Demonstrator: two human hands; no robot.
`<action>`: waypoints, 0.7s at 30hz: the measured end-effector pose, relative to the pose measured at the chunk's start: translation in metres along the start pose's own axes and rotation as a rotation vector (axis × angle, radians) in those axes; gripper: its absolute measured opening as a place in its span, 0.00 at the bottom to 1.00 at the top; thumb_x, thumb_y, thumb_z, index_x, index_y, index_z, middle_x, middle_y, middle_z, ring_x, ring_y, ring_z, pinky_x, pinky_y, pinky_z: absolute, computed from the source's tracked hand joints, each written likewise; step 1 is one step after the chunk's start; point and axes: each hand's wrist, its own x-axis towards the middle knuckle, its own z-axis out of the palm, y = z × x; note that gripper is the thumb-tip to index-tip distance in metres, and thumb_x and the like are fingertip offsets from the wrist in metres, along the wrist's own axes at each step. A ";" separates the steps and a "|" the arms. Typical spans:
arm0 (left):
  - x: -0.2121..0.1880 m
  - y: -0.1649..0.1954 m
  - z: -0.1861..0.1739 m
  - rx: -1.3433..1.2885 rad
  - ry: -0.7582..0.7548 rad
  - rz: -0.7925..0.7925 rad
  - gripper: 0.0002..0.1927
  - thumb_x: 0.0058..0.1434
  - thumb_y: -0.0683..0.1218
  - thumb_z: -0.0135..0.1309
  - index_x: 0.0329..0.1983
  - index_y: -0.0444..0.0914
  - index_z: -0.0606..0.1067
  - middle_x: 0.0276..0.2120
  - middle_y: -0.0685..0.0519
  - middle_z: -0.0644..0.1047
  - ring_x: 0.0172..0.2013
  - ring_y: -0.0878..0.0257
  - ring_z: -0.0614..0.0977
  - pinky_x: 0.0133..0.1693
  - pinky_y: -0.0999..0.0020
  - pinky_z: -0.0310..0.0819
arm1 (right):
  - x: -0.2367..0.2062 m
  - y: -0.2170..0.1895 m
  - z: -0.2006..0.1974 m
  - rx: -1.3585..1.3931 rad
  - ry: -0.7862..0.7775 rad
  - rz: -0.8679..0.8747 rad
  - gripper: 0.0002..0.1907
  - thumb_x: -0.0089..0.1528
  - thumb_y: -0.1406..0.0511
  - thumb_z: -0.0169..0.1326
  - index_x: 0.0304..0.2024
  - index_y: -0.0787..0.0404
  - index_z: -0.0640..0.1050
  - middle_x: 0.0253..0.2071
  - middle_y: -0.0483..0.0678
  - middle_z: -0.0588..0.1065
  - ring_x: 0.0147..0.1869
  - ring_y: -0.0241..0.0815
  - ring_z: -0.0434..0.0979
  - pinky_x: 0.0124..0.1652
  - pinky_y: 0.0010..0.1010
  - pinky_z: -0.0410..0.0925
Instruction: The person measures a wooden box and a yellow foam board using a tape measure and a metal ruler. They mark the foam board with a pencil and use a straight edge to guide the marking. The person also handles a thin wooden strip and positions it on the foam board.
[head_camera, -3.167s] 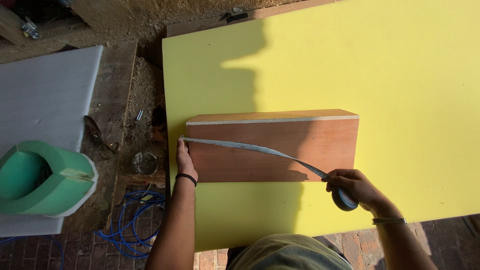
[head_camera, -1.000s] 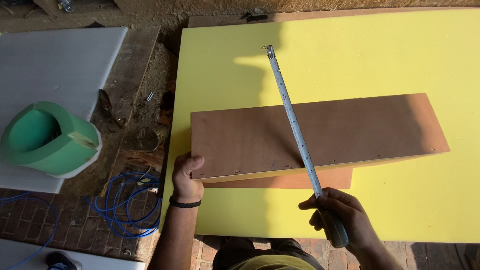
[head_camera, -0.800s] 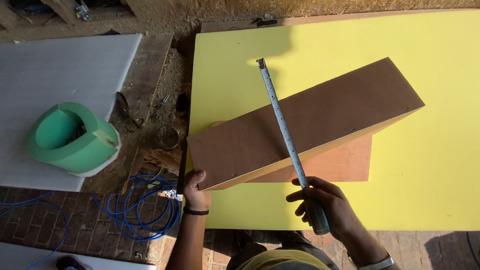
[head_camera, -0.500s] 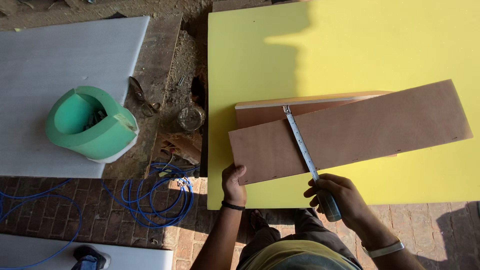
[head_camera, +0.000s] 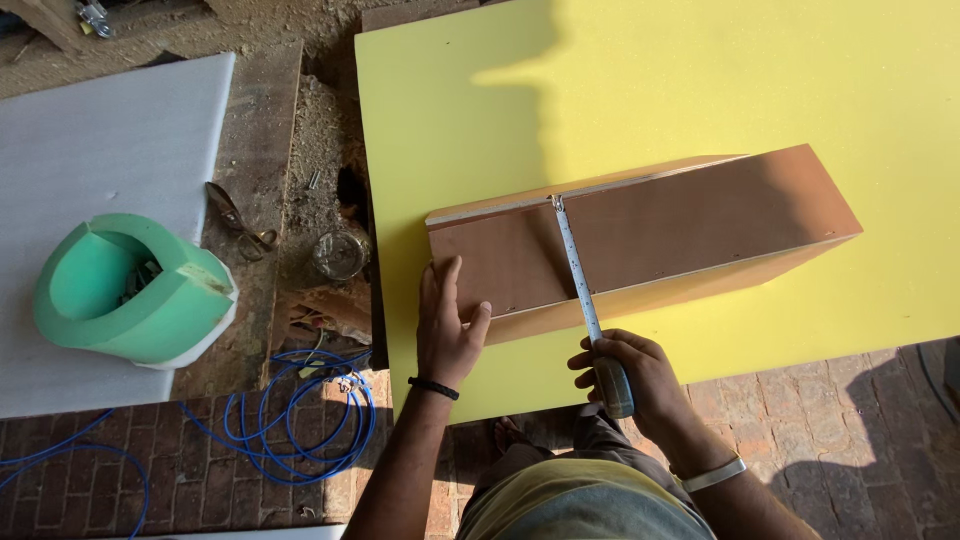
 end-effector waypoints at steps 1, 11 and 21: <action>0.004 0.004 0.001 -0.119 -0.030 -0.158 0.32 0.59 0.47 0.55 0.68 0.35 0.65 0.65 0.40 0.66 0.60 0.46 0.72 0.59 0.52 0.70 | 0.000 -0.003 -0.001 0.028 -0.012 0.004 0.15 0.67 0.64 0.43 0.44 0.70 0.77 0.37 0.61 0.81 0.34 0.49 0.81 0.31 0.38 0.74; 0.013 0.010 0.010 0.476 -0.108 0.021 0.20 0.63 0.61 0.55 0.48 0.44 0.71 0.70 0.38 0.60 0.71 0.40 0.60 0.66 0.40 0.54 | 0.005 -0.019 -0.013 0.127 -0.027 0.098 0.15 0.67 0.64 0.43 0.44 0.69 0.76 0.37 0.61 0.81 0.35 0.51 0.81 0.32 0.41 0.73; 0.150 0.004 0.101 0.333 -0.393 -0.231 0.28 0.65 0.68 0.45 0.44 0.42 0.81 0.53 0.44 0.78 0.56 0.48 0.77 0.58 0.48 0.68 | 0.007 -0.013 -0.023 0.139 -0.045 0.035 0.15 0.67 0.64 0.43 0.44 0.69 0.76 0.38 0.60 0.81 0.37 0.50 0.82 0.35 0.39 0.75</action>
